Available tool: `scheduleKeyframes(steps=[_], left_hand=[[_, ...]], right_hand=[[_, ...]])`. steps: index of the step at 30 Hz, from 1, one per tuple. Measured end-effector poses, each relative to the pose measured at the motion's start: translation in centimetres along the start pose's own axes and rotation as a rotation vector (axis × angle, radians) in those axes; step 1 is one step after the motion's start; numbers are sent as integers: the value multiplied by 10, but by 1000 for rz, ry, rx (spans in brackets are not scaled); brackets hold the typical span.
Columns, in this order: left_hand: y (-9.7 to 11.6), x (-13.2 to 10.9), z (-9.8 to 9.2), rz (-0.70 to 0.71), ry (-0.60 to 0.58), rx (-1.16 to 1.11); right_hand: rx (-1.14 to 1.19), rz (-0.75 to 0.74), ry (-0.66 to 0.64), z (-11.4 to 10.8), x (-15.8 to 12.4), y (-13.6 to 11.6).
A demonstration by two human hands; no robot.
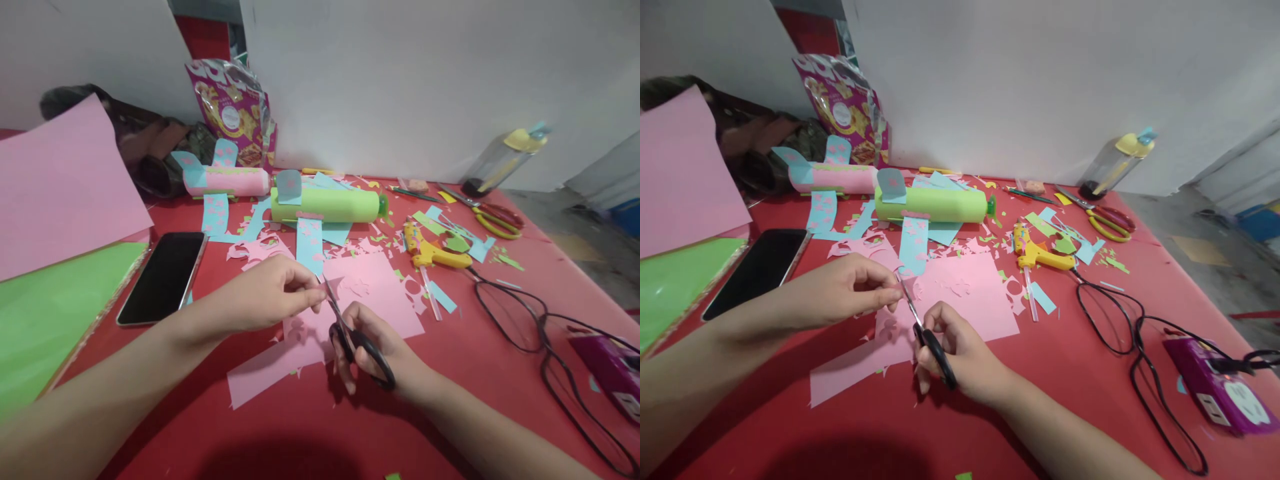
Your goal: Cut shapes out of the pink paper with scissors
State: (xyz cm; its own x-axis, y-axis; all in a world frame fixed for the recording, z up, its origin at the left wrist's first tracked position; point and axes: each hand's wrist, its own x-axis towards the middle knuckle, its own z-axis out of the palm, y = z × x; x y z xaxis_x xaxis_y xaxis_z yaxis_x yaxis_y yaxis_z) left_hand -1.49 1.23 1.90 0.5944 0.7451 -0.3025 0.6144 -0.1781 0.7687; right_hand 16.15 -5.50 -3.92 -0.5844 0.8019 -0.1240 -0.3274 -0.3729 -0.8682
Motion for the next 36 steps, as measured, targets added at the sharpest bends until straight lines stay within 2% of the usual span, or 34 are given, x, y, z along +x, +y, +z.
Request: scheduleKeyframes(steps=[7,19,36], left_hand=[[1,2,2,-25,-55,-145],[1,1,3,-47,-96,-254],[-5,5,13,-80,-62,-366]], right_hand=[[-21,11,-27,0,0,-4],[-60,-19,-33,-1,1,-3],[-38,-43,-38,-1,1,-4]])
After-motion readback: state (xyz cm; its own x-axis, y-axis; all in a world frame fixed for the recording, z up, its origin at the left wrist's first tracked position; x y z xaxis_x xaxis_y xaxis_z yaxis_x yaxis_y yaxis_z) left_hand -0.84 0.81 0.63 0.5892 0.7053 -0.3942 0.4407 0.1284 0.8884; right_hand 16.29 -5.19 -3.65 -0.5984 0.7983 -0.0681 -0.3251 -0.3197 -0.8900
